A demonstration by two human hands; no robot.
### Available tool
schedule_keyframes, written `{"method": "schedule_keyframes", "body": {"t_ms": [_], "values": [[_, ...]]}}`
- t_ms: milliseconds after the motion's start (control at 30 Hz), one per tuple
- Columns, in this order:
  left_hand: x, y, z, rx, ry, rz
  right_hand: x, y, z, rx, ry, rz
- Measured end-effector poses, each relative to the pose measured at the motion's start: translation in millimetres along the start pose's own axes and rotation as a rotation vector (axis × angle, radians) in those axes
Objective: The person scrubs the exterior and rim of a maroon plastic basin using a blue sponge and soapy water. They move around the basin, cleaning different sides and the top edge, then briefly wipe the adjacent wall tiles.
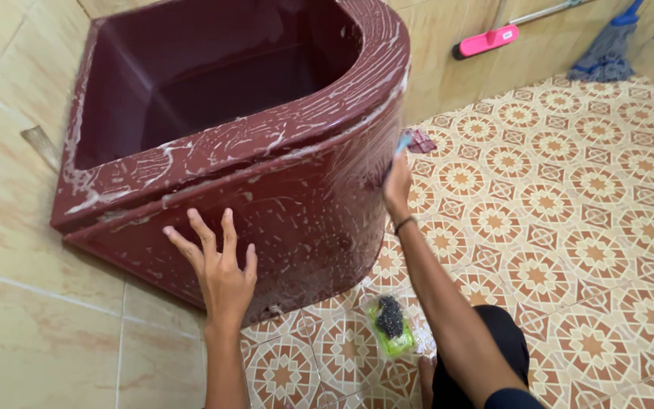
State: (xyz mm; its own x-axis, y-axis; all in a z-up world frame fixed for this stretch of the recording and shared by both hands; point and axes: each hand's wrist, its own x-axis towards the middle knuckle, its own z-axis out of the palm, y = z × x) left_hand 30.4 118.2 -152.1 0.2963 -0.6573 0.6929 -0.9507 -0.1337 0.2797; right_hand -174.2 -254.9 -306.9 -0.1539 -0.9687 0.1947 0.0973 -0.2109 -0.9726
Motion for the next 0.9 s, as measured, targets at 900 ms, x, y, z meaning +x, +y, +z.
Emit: {"method": "schedule_keyframes", "body": {"t_ms": [900], "values": [[-15.9, -44.9, 20.7, -0.113, -0.012, 0.01, -54.1, -212.6, 29.0, -0.438, -0.001, -0.883]]}}
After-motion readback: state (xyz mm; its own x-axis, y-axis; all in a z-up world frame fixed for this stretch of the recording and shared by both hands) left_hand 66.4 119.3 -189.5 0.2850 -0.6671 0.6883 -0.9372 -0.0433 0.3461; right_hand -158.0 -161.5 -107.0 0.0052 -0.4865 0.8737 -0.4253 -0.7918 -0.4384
